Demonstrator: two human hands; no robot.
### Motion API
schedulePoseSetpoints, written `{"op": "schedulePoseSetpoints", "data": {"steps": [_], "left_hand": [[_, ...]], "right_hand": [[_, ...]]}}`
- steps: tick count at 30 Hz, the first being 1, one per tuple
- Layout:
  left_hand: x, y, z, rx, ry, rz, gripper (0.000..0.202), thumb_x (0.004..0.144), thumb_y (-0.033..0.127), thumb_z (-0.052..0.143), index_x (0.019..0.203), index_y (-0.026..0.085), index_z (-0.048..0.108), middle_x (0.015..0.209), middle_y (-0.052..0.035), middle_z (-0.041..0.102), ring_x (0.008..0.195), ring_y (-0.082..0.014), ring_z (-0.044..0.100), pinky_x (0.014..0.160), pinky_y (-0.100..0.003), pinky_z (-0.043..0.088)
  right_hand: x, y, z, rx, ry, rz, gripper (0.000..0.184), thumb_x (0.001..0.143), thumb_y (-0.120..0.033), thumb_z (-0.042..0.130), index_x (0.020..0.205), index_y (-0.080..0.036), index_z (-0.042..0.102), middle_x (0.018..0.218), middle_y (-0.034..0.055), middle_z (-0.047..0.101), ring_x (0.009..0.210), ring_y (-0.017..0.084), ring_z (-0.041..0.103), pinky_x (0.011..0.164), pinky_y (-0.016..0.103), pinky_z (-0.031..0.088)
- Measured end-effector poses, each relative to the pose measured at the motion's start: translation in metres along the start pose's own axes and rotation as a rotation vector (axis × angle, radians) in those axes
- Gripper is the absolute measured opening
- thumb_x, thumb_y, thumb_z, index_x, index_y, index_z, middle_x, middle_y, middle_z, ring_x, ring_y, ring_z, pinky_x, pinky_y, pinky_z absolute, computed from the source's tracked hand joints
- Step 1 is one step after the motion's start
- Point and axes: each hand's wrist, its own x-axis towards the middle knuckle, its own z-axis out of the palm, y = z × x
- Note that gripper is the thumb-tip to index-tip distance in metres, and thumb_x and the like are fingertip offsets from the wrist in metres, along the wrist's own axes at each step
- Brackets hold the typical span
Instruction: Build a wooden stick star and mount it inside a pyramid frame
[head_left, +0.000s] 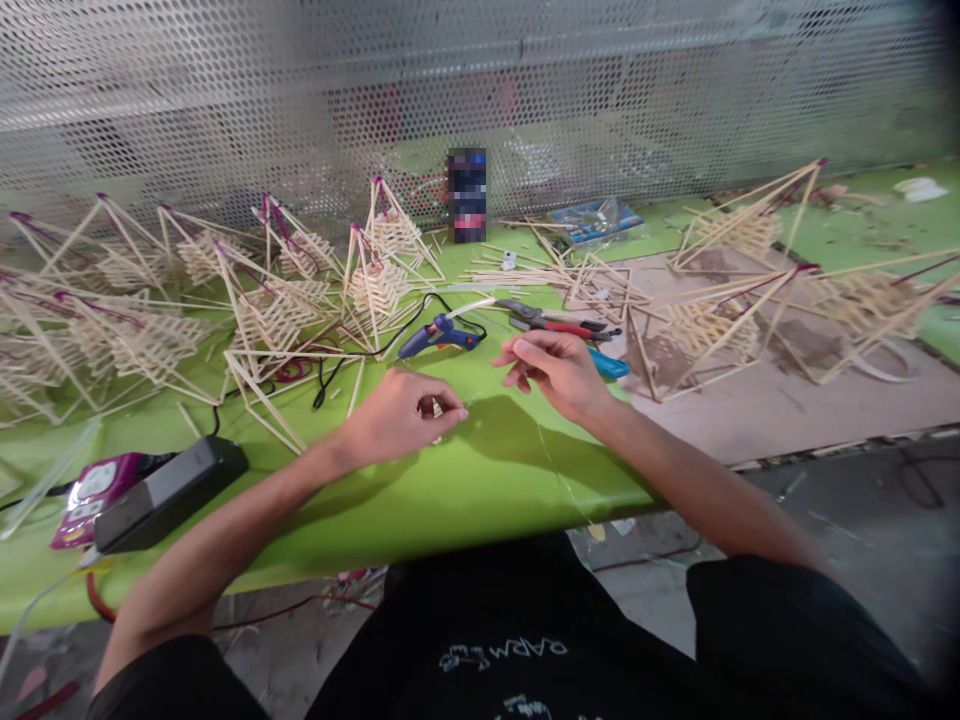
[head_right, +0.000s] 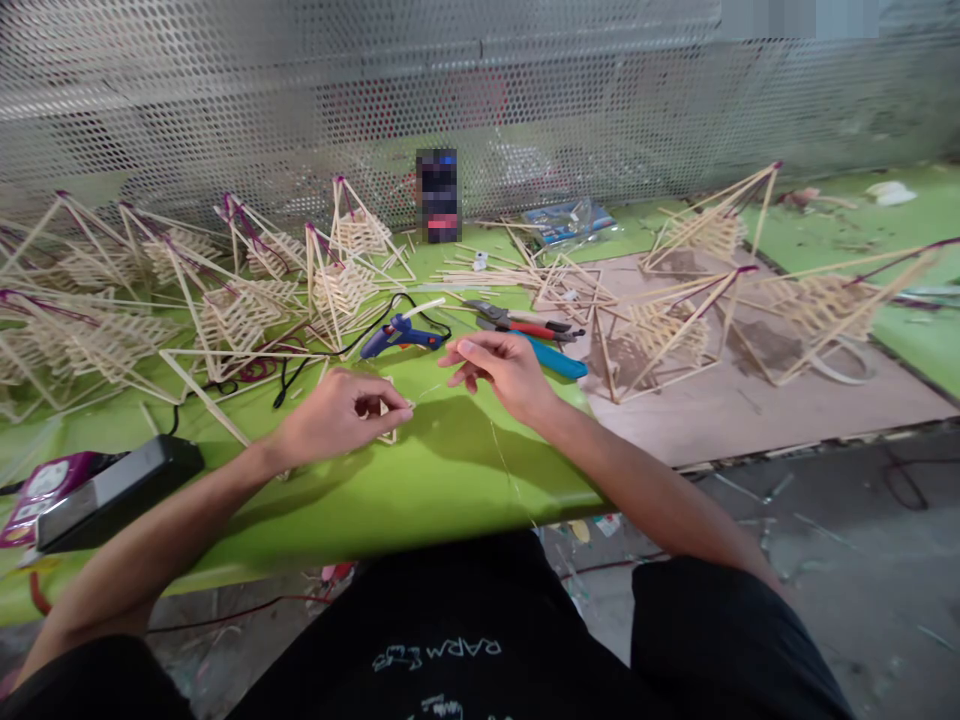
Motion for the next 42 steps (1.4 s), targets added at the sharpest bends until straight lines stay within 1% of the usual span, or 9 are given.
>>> {"op": "schedulePoseSetpoints", "data": {"steps": [6, 9, 12, 14, 16, 20, 24, 32, 42], "left_hand": [[0.001, 0.002, -0.001, 0.015, -0.006, 0.019, 0.017, 0.088, 0.032, 0.068, 0.081, 0.02, 0.078, 0.066, 0.0003, 0.074, 0.049, -0.0093, 0.054, 0.051, -0.025, 0.041], [0.001, 0.002, -0.001, 0.017, -0.011, 0.018, 0.017, 0.088, 0.032, 0.068, 0.081, 0.02, 0.078, 0.067, 0.0005, 0.074, 0.049, -0.0091, 0.054, 0.051, -0.024, 0.041], [0.0, 0.002, -0.001, 0.007, -0.021, 0.009, 0.017, 0.088, 0.032, 0.068, 0.082, 0.02, 0.078, 0.067, 0.0008, 0.074, 0.049, -0.0082, 0.053, 0.051, -0.023, 0.041], [0.0, 0.002, -0.001, -0.002, -0.03, -0.008, 0.017, 0.088, 0.032, 0.068, 0.083, 0.02, 0.079, 0.068, 0.0007, 0.074, 0.048, -0.0072, 0.053, 0.05, -0.022, 0.04], [-0.001, 0.003, -0.001, -0.007, -0.034, -0.027, 0.017, 0.088, 0.032, 0.068, 0.084, 0.019, 0.079, 0.068, 0.0009, 0.074, 0.048, -0.0064, 0.053, 0.05, -0.021, 0.04], [0.0, 0.004, -0.001, -0.003, -0.018, -0.036, 0.015, 0.087, 0.03, 0.07, 0.083, 0.019, 0.08, 0.066, 0.002, 0.074, 0.048, -0.0056, 0.052, 0.05, -0.02, 0.039], [0.001, 0.004, 0.001, 0.003, -0.012, -0.027, 0.013, 0.085, 0.027, 0.07, 0.082, 0.018, 0.079, 0.066, 0.0021, 0.074, 0.048, -0.0056, 0.052, 0.051, -0.02, 0.04], [0.001, 0.003, 0.006, 0.008, -0.007, -0.009, 0.012, 0.085, 0.024, 0.069, 0.081, 0.017, 0.079, 0.064, 0.0025, 0.072, 0.048, -0.0051, 0.051, 0.052, -0.019, 0.04], [-0.001, 0.005, 0.007, 0.048, 0.002, 0.045, 0.012, 0.085, 0.022, 0.069, 0.08, 0.018, 0.078, 0.067, 0.0023, 0.072, 0.051, -0.0057, 0.052, 0.055, -0.021, 0.041]], "right_hand": [[0.002, 0.003, -0.004, -0.011, -0.016, 0.01, 0.024, 0.082, -0.04, 0.081, 0.094, -0.02, 0.078, 0.09, 0.0078, 0.081, 0.065, 0.016, 0.076, 0.052, 0.022, 0.054], [0.002, 0.005, -0.006, -0.118, -0.011, -0.057, 0.024, 0.086, -0.041, 0.077, 0.098, -0.02, 0.077, 0.089, 0.007, 0.081, 0.066, 0.017, 0.075, 0.054, 0.026, 0.056], [0.0, 0.002, -0.008, -0.463, 0.033, -0.293, 0.022, 0.094, -0.036, 0.068, 0.108, -0.021, 0.076, 0.102, 0.0079, 0.08, 0.088, 0.021, 0.077, 0.074, 0.034, 0.062], [-0.003, -0.003, -0.007, -0.743, 0.035, -0.497, 0.024, 0.098, -0.028, 0.059, 0.116, -0.022, 0.074, 0.125, 0.0101, 0.074, 0.115, 0.024, 0.071, 0.098, 0.042, 0.058], [-0.007, -0.008, -0.004, -0.902, 0.03, -0.672, 0.03, 0.1, -0.019, 0.052, 0.122, -0.024, 0.071, 0.137, 0.011, 0.067, 0.127, 0.025, 0.064, 0.108, 0.045, 0.052], [-0.015, -0.008, 0.003, -0.999, 0.027, -1.017, 0.029, 0.092, -0.014, 0.064, 0.118, -0.026, 0.07, 0.109, 0.0085, 0.073, 0.099, 0.021, 0.071, 0.085, 0.038, 0.059], [-0.02, 0.004, 0.007, -1.132, -0.161, -1.22, 0.024, 0.086, -0.019, 0.076, 0.109, -0.022, 0.068, 0.092, 0.0045, 0.071, 0.081, 0.018, 0.066, 0.072, 0.034, 0.056], [-0.025, 0.015, 0.007, -1.326, -0.226, -1.284, 0.017, 0.091, -0.018, 0.071, 0.108, -0.021, 0.067, 0.094, 0.0033, 0.07, 0.09, 0.017, 0.062, 0.076, 0.032, 0.051], [-0.027, 0.008, 0.011, -1.337, -0.314, -1.332, 0.012, 0.097, -0.016, 0.061, 0.1, -0.02, 0.072, 0.101, 0.0051, 0.074, 0.094, 0.016, 0.064, 0.077, 0.032, 0.052]]}}
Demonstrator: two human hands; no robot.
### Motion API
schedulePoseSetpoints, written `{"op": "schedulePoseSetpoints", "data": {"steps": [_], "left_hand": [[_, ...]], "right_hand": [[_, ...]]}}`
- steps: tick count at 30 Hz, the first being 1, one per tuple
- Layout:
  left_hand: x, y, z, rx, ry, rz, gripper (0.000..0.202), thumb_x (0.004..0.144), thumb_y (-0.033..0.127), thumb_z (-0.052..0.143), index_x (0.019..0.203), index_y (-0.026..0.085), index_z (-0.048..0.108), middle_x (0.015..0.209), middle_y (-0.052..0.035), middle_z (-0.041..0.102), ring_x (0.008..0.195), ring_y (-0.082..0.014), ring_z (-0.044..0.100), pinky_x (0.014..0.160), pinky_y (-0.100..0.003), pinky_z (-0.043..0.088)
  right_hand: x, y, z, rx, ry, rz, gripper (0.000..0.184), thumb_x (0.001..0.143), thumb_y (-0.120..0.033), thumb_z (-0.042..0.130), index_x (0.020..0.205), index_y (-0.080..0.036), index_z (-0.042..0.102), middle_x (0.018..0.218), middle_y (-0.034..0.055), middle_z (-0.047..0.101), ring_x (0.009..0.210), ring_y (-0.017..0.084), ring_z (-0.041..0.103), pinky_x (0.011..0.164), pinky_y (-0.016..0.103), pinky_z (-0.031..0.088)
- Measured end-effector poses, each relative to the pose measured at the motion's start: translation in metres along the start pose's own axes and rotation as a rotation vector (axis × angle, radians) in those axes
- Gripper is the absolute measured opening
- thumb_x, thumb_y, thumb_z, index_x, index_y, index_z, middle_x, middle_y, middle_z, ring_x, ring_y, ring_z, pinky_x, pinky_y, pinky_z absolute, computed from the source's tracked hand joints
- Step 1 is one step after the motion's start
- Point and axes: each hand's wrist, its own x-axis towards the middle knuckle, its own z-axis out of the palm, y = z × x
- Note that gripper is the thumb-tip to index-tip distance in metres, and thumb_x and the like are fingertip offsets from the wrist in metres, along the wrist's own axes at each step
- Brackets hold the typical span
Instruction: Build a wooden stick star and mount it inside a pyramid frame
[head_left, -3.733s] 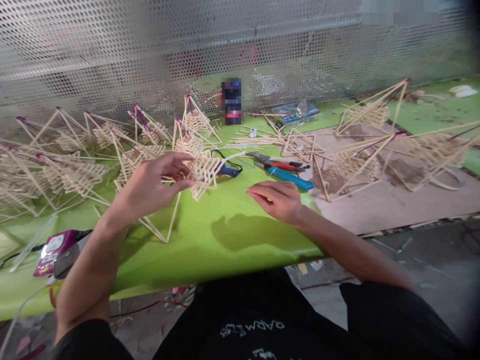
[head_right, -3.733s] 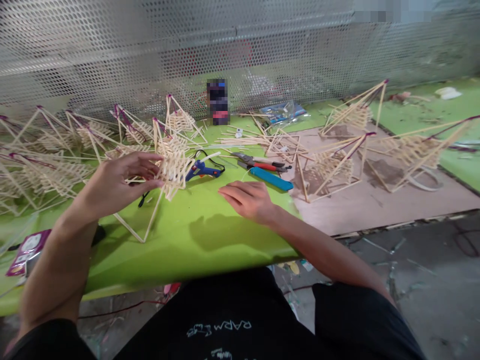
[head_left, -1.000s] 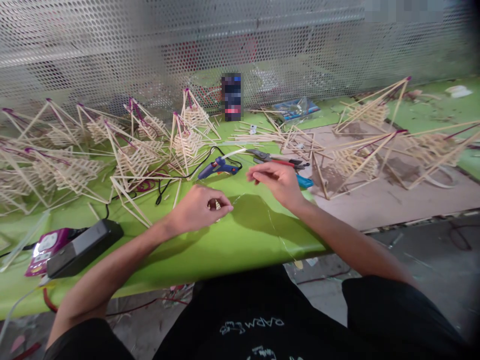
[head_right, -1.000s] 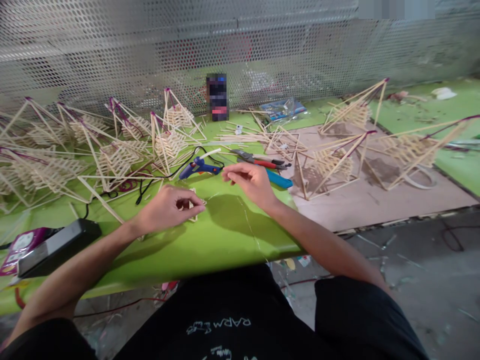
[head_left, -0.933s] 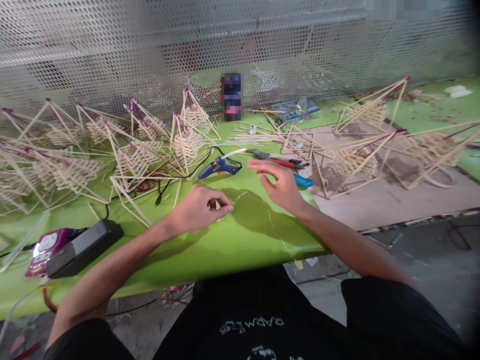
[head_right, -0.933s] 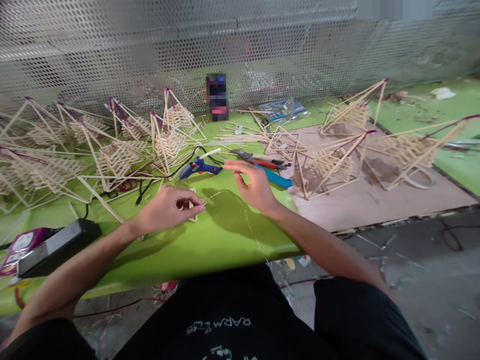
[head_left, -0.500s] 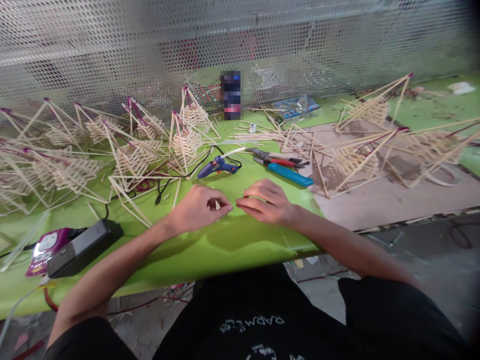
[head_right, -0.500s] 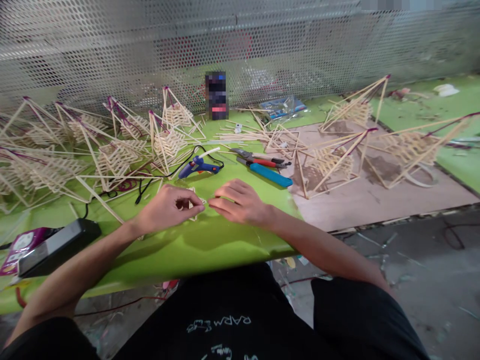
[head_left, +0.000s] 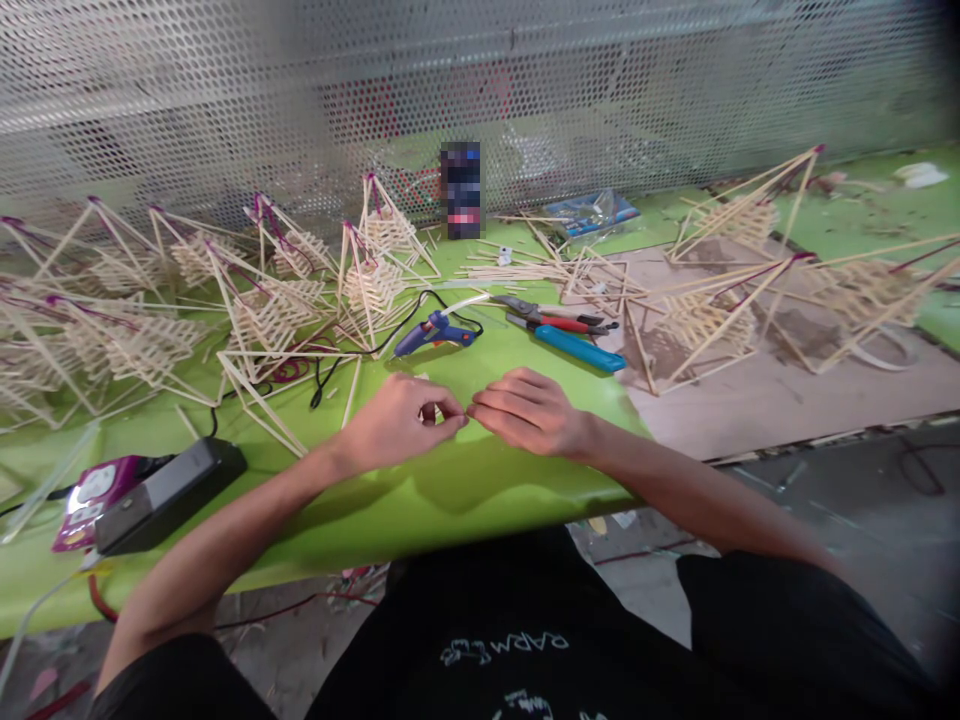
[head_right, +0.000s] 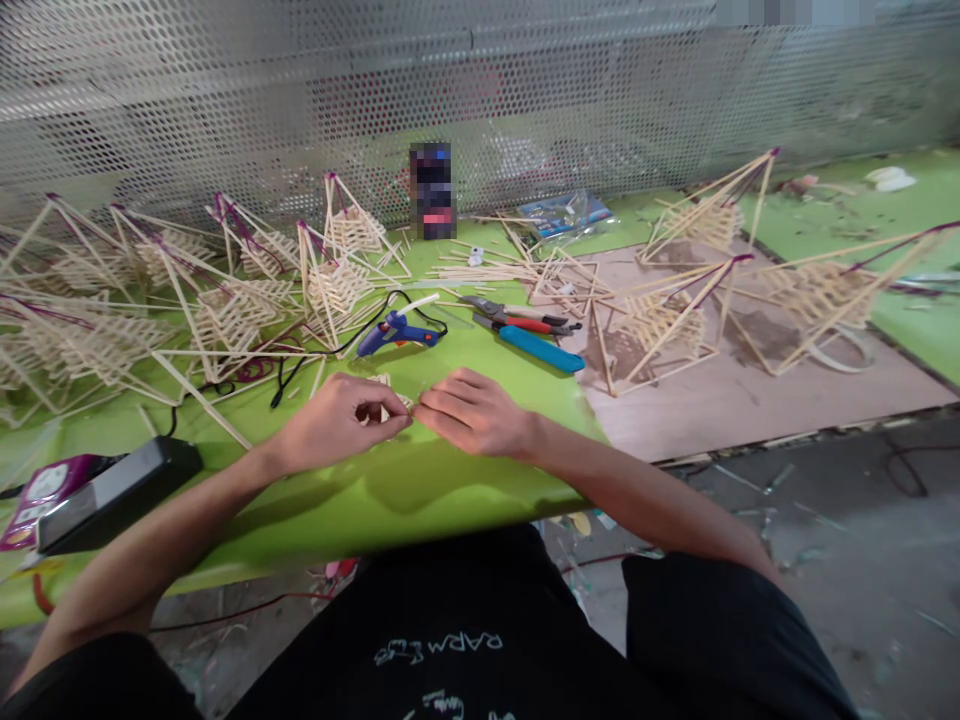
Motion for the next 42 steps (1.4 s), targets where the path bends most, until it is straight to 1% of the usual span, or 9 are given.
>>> {"op": "schedulePoseSetpoints", "data": {"steps": [7, 16, 21, 23, 26, 28, 32, 37, 42], "left_hand": [[0.0, -0.002, 0.0, 0.001, 0.009, 0.029, 0.011, 0.084, 0.02, 0.068, 0.08, 0.018, 0.078, 0.068, 0.0022, 0.073, 0.051, -0.0062, 0.052, 0.056, -0.021, 0.042], [0.001, -0.001, -0.004, -0.034, -0.03, -0.03, 0.014, 0.087, 0.026, 0.069, 0.081, 0.019, 0.079, 0.07, 0.0025, 0.075, 0.052, -0.0058, 0.053, 0.054, -0.021, 0.042], [0.002, -0.002, -0.008, -0.065, -0.066, -0.049, 0.016, 0.089, 0.028, 0.067, 0.083, 0.018, 0.079, 0.073, 0.0005, 0.076, 0.052, -0.0065, 0.056, 0.054, -0.021, 0.044], [0.002, -0.002, -0.009, -0.074, -0.076, -0.048, 0.017, 0.089, 0.028, 0.067, 0.083, 0.018, 0.079, 0.073, 0.0003, 0.076, 0.052, -0.0064, 0.056, 0.053, -0.02, 0.044], [0.002, -0.002, -0.01, -0.089, -0.086, -0.045, 0.017, 0.089, 0.029, 0.066, 0.084, 0.018, 0.079, 0.074, -0.0003, 0.077, 0.052, -0.0066, 0.056, 0.051, -0.02, 0.044], [0.002, -0.002, -0.01, -0.088, -0.09, -0.044, 0.017, 0.089, 0.028, 0.067, 0.084, 0.018, 0.079, 0.074, -0.0007, 0.077, 0.052, -0.0066, 0.056, 0.051, -0.02, 0.044], [0.001, -0.001, -0.011, -0.078, -0.092, -0.048, 0.017, 0.089, 0.029, 0.067, 0.084, 0.018, 0.079, 0.076, -0.0003, 0.077, 0.054, -0.0068, 0.057, 0.052, -0.02, 0.044], [0.001, -0.002, -0.011, -0.067, -0.087, -0.053, 0.016, 0.089, 0.03, 0.068, 0.085, 0.019, 0.079, 0.076, -0.0002, 0.077, 0.053, -0.0069, 0.056, 0.053, -0.021, 0.043], [0.001, -0.001, -0.009, -0.06, -0.085, -0.052, 0.017, 0.089, 0.03, 0.067, 0.084, 0.019, 0.079, 0.073, 0.0004, 0.076, 0.053, -0.0066, 0.053, 0.053, -0.021, 0.041]], "right_hand": [[-0.001, 0.001, 0.001, 0.059, 0.025, 0.026, 0.017, 0.096, -0.012, 0.057, 0.109, -0.013, 0.067, 0.1, 0.0095, 0.076, 0.088, 0.019, 0.067, 0.074, 0.033, 0.054], [-0.001, 0.02, 0.0, 0.097, 0.138, 0.394, 0.006, 0.097, -0.019, 0.059, 0.103, -0.022, 0.06, 0.084, 0.0034, 0.072, 0.074, 0.017, 0.065, 0.072, 0.031, 0.052], [-0.014, 0.045, 0.003, -0.016, -0.033, 0.622, 0.018, 0.102, -0.026, 0.047, 0.093, -0.02, 0.062, 0.072, 0.0029, 0.068, 0.066, 0.018, 0.064, 0.067, 0.031, 0.048], [-0.02, 0.052, 0.006, -0.03, -0.116, 0.684, 0.023, 0.102, -0.025, 0.043, 0.105, -0.019, 0.065, 0.082, 0.0061, 0.073, 0.074, 0.022, 0.068, 0.07, 0.033, 0.051], [-0.025, 0.055, 0.011, -0.028, -0.152, 0.696, 0.04, 0.099, -0.018, 0.04, 0.135, -0.018, 0.057, 0.115, 0.0133, 0.073, 0.101, 0.029, 0.07, 0.084, 0.042, 0.056], [-0.026, 0.055, 0.013, -0.035, -0.15, 0.687, 0.044, 0.098, -0.017, 0.041, 0.139, -0.019, 0.055, 0.123, 0.0147, 0.071, 0.108, 0.03, 0.068, 0.089, 0.045, 0.056], [-0.024, 0.052, 0.013, 0.002, -0.089, 0.68, 0.034, 0.099, -0.022, 0.049, 0.13, -0.019, 0.062, 0.111, 0.0119, 0.074, 0.098, 0.026, 0.071, 0.087, 0.04, 0.058], [-0.012, 0.042, 0.002, 0.164, 0.044, 0.616, 0.014, 0.099, -0.026, 0.058, 0.097, -0.02, 0.07, 0.087, 0.0052, 0.076, 0.075, 0.017, 0.07, 0.075, 0.031, 0.056], [0.001, 0.031, -0.003, 0.464, -0.114, 0.523, 0.017, 0.098, -0.029, 0.063, 0.109, -0.019, 0.07, 0.101, 0.0082, 0.076, 0.092, 0.019, 0.071, 0.083, 0.034, 0.057]]}}
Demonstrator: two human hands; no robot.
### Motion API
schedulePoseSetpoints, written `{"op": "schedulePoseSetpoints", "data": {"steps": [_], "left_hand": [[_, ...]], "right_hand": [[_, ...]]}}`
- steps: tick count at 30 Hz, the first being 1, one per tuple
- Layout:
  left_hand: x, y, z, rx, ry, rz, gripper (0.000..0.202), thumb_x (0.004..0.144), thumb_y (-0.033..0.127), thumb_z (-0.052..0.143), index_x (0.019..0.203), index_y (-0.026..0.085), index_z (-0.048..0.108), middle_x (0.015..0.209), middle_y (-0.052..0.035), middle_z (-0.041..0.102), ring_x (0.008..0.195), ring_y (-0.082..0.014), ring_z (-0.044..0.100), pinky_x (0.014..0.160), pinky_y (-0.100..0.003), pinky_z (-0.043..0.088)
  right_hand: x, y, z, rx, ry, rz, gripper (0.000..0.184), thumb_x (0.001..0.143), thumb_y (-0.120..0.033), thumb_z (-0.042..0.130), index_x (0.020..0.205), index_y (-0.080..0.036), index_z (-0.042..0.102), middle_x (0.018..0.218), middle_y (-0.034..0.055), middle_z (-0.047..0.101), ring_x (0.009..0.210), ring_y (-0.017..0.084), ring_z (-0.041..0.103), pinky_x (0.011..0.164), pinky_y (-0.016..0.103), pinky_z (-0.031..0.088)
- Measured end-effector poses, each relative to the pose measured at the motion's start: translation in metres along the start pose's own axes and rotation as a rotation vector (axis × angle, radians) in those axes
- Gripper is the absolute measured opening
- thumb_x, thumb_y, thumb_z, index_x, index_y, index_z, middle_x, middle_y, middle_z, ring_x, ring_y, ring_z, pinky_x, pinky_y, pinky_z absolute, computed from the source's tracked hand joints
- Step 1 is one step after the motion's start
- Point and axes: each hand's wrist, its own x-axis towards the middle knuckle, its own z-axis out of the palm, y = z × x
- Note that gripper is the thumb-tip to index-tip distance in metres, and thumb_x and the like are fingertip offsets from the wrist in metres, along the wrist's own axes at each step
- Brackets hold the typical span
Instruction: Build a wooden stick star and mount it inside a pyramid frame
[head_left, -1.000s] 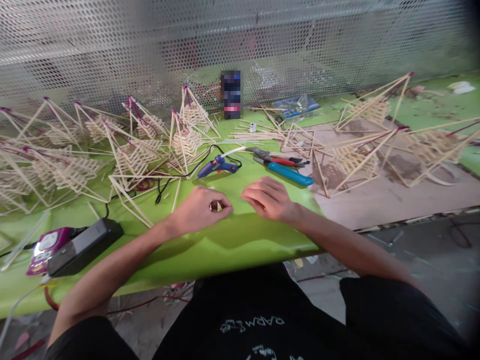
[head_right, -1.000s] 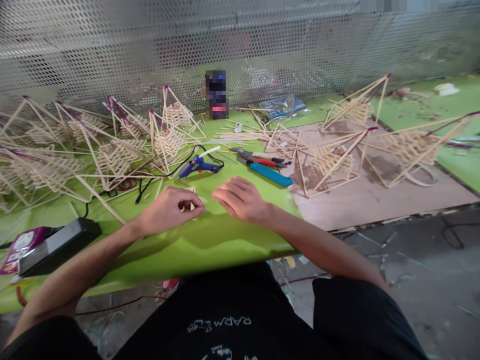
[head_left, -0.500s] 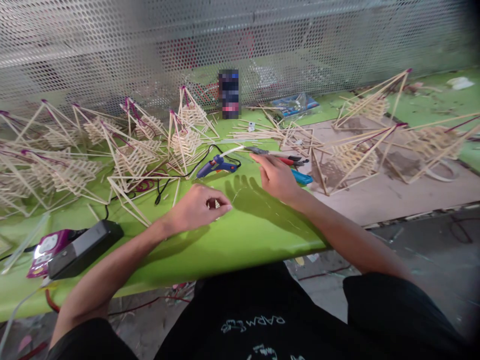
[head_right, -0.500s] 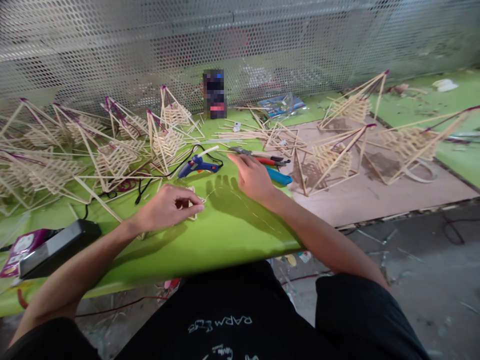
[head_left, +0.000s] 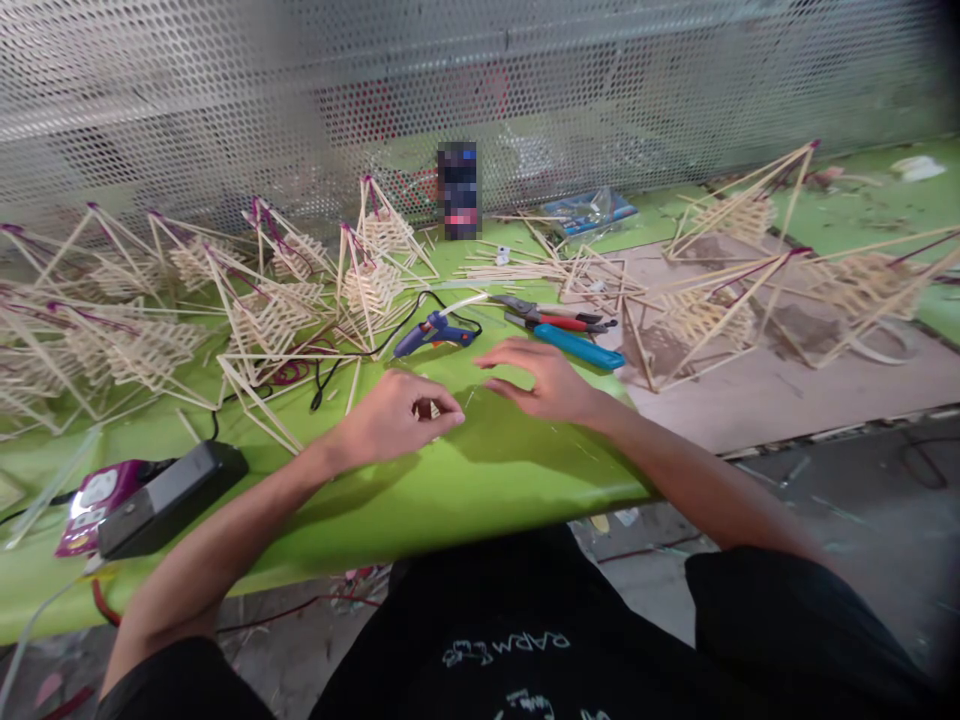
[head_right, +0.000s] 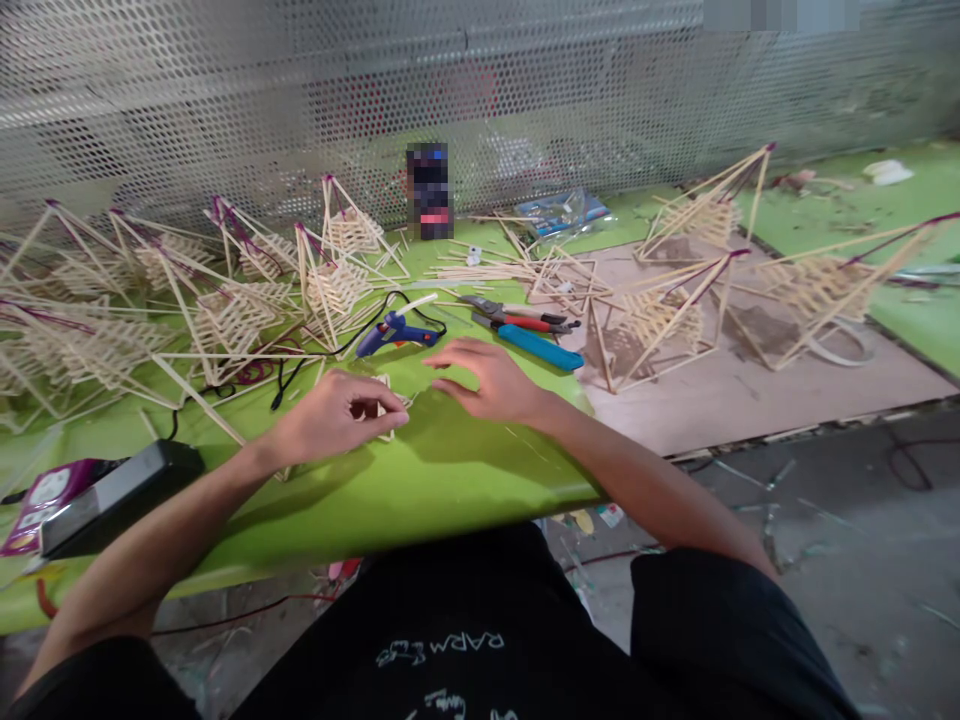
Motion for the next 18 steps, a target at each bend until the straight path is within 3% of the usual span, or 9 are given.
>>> {"op": "schedulePoseSetpoints", "data": {"steps": [5, 10, 18], "left_hand": [[0.001, 0.003, -0.001, -0.005, -0.003, -0.021, 0.015, 0.085, 0.032, 0.071, 0.085, 0.019, 0.079, 0.07, 0.0007, 0.074, 0.052, -0.0068, 0.052, 0.052, -0.02, 0.04], [0.001, 0.007, 0.001, -0.102, -0.001, -0.056, 0.027, 0.085, 0.042, 0.073, 0.095, 0.018, 0.08, 0.074, -0.0016, 0.075, 0.052, -0.007, 0.051, 0.05, -0.019, 0.039], [-0.004, 0.009, 0.012, -0.259, 0.023, -0.123, 0.021, 0.083, 0.035, 0.072, 0.082, 0.014, 0.077, 0.061, 0.0, 0.065, 0.048, -0.0054, 0.04, 0.044, -0.02, 0.029]], "right_hand": [[0.0, -0.003, 0.007, 0.007, 0.029, -0.076, 0.01, 0.097, -0.023, 0.063, 0.095, -0.018, 0.072, 0.086, 0.0052, 0.074, 0.078, 0.016, 0.067, 0.073, 0.031, 0.055], [-0.003, -0.01, 0.009, -0.021, 0.131, -0.201, 0.008, 0.095, -0.02, 0.066, 0.101, -0.02, 0.071, 0.087, 0.0042, 0.072, 0.077, 0.015, 0.065, 0.072, 0.032, 0.054], [-0.006, -0.015, 0.011, -0.147, 0.229, -0.347, 0.018, 0.092, -0.017, 0.069, 0.11, -0.021, 0.069, 0.086, 0.0034, 0.073, 0.075, 0.016, 0.066, 0.069, 0.032, 0.055]]}}
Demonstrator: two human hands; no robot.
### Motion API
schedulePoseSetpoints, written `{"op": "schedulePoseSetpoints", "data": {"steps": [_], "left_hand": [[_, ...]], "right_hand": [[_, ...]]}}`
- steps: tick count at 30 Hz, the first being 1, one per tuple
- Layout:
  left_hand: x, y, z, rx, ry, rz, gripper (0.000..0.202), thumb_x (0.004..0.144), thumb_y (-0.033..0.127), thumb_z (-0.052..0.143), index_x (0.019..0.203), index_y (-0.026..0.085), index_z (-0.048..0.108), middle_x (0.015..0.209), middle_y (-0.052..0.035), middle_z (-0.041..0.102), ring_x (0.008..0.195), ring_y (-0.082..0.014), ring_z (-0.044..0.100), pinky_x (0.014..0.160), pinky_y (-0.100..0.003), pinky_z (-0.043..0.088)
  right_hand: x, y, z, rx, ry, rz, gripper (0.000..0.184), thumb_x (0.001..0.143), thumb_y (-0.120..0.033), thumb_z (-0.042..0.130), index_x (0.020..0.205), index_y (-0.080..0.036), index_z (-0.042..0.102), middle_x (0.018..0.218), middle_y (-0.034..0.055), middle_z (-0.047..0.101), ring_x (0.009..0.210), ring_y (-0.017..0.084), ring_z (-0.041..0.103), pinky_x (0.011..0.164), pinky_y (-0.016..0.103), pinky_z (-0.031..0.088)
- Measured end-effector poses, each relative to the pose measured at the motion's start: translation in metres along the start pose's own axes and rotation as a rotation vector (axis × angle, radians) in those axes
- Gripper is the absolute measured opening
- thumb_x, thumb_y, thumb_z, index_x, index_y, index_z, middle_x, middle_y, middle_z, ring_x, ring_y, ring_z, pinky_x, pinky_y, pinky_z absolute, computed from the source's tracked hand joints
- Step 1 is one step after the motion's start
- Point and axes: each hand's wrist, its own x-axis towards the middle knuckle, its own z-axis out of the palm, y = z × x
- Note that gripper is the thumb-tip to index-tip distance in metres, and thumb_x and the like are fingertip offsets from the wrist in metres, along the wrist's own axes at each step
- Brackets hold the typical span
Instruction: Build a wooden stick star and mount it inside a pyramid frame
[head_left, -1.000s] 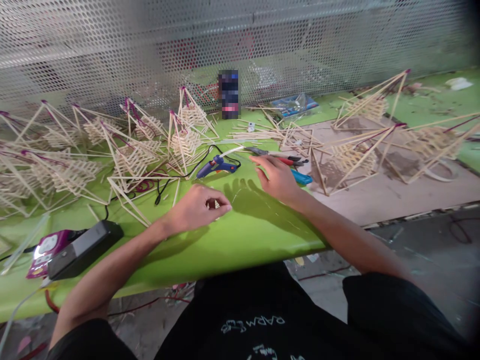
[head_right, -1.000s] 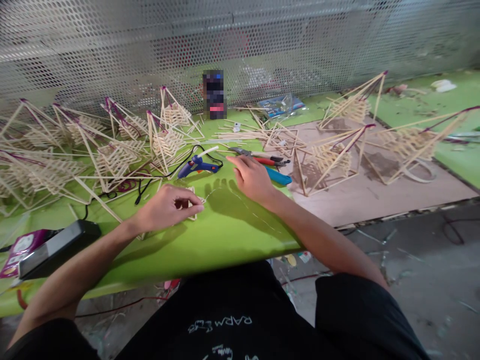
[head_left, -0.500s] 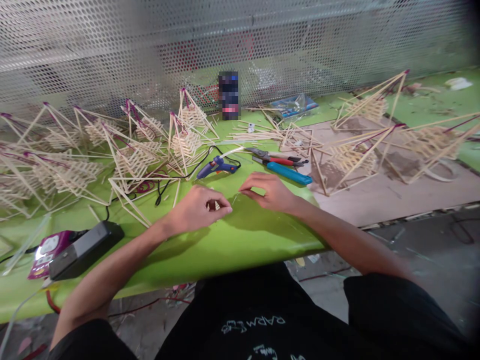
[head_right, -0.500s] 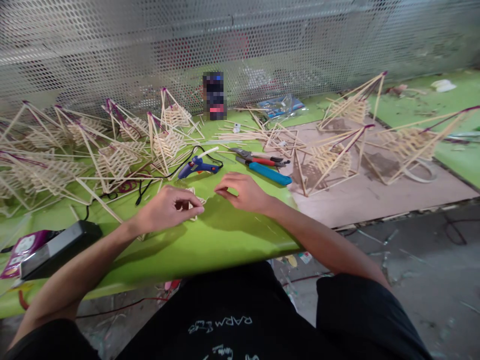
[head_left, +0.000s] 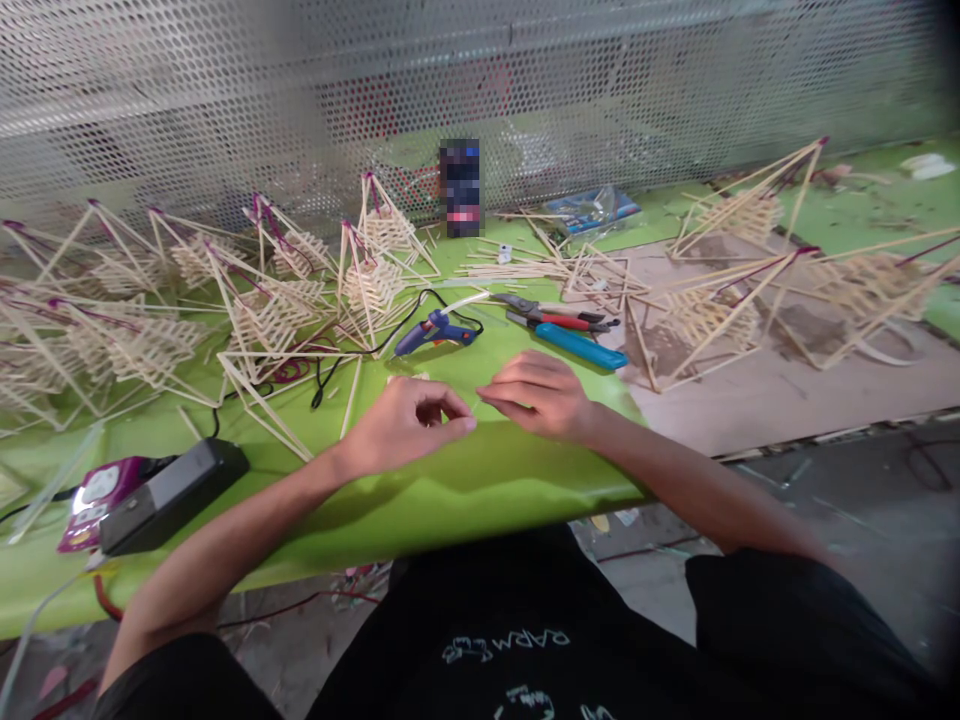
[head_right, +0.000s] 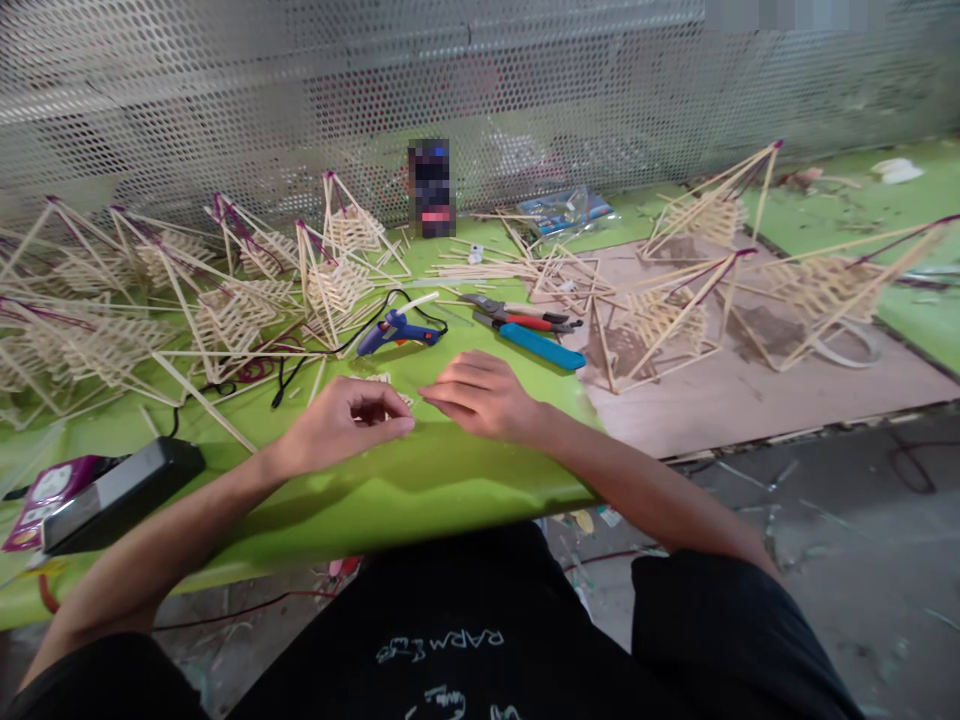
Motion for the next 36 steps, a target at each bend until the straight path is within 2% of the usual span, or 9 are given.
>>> {"op": "schedulePoseSetpoints", "data": {"steps": [4, 10, 13, 16, 20, 28, 32, 36], "left_hand": [[-0.001, -0.001, 0.001, 0.001, 0.018, -0.021, 0.02, 0.083, 0.034, 0.072, 0.082, 0.014, 0.077, 0.059, 0.0008, 0.063, 0.047, -0.0054, 0.042, 0.043, -0.019, 0.03], [-0.001, -0.003, 0.003, 0.022, 0.036, 0.013, 0.019, 0.082, 0.032, 0.071, 0.08, 0.014, 0.076, 0.059, 0.0002, 0.064, 0.047, -0.0055, 0.042, 0.043, -0.019, 0.032], [-0.002, -0.003, 0.006, 0.048, 0.034, 0.026, 0.016, 0.082, 0.03, 0.07, 0.08, 0.016, 0.077, 0.059, 0.0005, 0.064, 0.048, -0.0061, 0.044, 0.044, -0.019, 0.033], [-0.003, -0.003, 0.007, 0.068, 0.025, 0.015, 0.014, 0.082, 0.028, 0.069, 0.08, 0.016, 0.077, 0.061, 0.0003, 0.065, 0.049, -0.0065, 0.046, 0.046, -0.02, 0.035], [-0.004, -0.002, 0.008, 0.064, 0.039, 0.023, 0.015, 0.082, 0.029, 0.069, 0.079, 0.016, 0.076, 0.062, -0.0003, 0.066, 0.049, -0.0064, 0.045, 0.046, -0.021, 0.034], [-0.003, 0.0, 0.005, 0.046, 0.052, 0.035, 0.015, 0.083, 0.027, 0.069, 0.077, 0.015, 0.076, 0.06, -0.0001, 0.065, 0.047, -0.0052, 0.042, 0.044, -0.019, 0.032], [-0.004, 0.001, 0.005, 0.04, 0.034, 0.034, 0.015, 0.083, 0.026, 0.069, 0.077, 0.015, 0.075, 0.061, 0.0, 0.066, 0.047, -0.0051, 0.044, 0.045, -0.019, 0.033], [-0.006, 0.002, 0.006, 0.028, 0.026, 0.038, 0.015, 0.083, 0.027, 0.068, 0.076, 0.015, 0.075, 0.062, -0.0003, 0.066, 0.047, -0.0049, 0.043, 0.045, -0.019, 0.033]], "right_hand": [[0.0, -0.001, -0.003, -0.032, 0.0, -0.02, 0.02, 0.092, -0.02, 0.07, 0.112, -0.024, 0.07, 0.082, 0.001, 0.075, 0.074, 0.015, 0.068, 0.069, 0.031, 0.054], [-0.004, -0.002, -0.007, -0.113, -0.042, -0.092, 0.022, 0.088, -0.018, 0.073, 0.108, -0.025, 0.069, 0.098, 0.002, 0.075, 0.091, 0.018, 0.068, 0.079, 0.034, 0.055], [-0.007, -0.004, -0.006, -0.194, -0.091, -0.107, 0.018, 0.09, -0.018, 0.07, 0.107, -0.026, 0.066, 0.094, 0.001, 0.073, 0.088, 0.018, 0.065, 0.076, 0.033, 0.054], [-0.006, -0.007, -0.004, -0.183, -0.106, -0.087, 0.018, 0.092, -0.015, 0.067, 0.108, -0.023, 0.064, 0.092, 0.0025, 0.073, 0.084, 0.017, 0.063, 0.075, 0.033, 0.053], [-0.001, -0.011, -0.002, 0.0, -0.073, 0.058, 0.011, 0.093, -0.015, 0.065, 0.103, -0.02, 0.063, 0.089, 0.0052, 0.072, 0.078, 0.017, 0.063, 0.071, 0.032, 0.052], [0.01, -0.016, -0.004, 0.337, -0.113, 0.339, 0.004, 0.096, -0.016, 0.061, 0.098, -0.019, 0.063, 0.086, 0.0048, 0.068, 0.076, 0.014, 0.061, 0.07, 0.028, 0.051], [0.009, -0.009, -0.008, 0.347, -0.091, 0.457, 0.005, 0.098, -0.023, 0.059, 0.093, -0.021, 0.06, 0.084, 0.0018, 0.064, 0.073, 0.014, 0.058, 0.068, 0.028, 0.048], [0.005, 0.002, -0.012, 0.345, 0.009, 0.635, 0.01, 0.101, -0.031, 0.054, 0.096, -0.023, 0.056, 0.082, 0.0008, 0.06, 0.072, 0.014, 0.057, 0.067, 0.029, 0.046]]}}
